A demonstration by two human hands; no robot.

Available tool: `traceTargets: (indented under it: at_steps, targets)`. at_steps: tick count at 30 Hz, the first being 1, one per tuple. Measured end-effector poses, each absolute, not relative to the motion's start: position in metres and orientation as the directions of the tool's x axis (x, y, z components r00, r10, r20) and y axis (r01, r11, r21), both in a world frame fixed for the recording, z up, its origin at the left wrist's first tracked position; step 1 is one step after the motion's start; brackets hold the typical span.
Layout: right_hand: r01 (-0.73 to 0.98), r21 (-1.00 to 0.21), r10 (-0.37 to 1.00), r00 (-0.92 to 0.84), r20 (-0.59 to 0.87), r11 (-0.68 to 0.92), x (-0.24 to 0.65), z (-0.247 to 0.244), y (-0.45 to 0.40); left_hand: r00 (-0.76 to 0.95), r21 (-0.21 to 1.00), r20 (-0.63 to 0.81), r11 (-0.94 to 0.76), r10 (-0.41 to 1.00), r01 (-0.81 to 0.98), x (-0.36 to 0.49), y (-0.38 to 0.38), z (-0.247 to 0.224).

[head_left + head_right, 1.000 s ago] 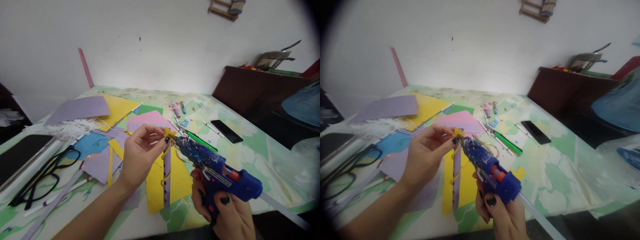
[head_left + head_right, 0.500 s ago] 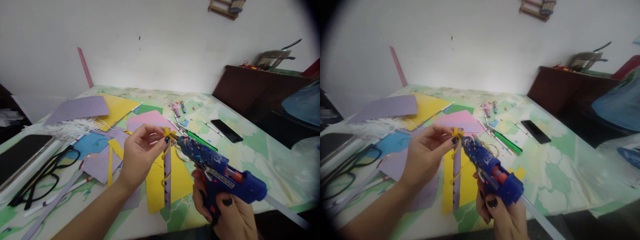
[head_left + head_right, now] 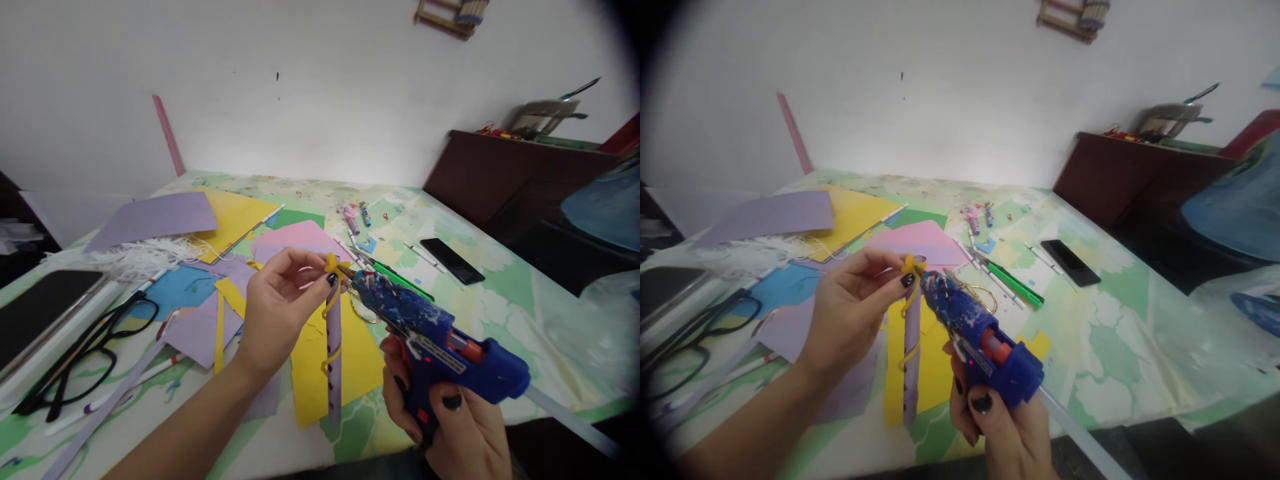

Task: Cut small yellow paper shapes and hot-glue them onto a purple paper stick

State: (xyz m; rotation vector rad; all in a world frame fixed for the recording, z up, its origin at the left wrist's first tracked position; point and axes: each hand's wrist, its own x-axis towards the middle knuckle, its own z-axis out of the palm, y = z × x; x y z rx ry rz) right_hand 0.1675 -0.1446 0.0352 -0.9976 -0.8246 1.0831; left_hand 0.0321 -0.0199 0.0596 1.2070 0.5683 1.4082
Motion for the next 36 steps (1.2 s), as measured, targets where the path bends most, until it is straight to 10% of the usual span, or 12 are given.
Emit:
traceTargets:
  at_steps: [36]
  targets:
    - [-0.288, -0.956, 0.986, 0.166, 0.012, 0.06, 0.1685, 0.0391, -0.1438, 0.175, 0.867, 0.339, -0.235, 0.924, -0.44, 0.0324, -0.0208, 0.0596]
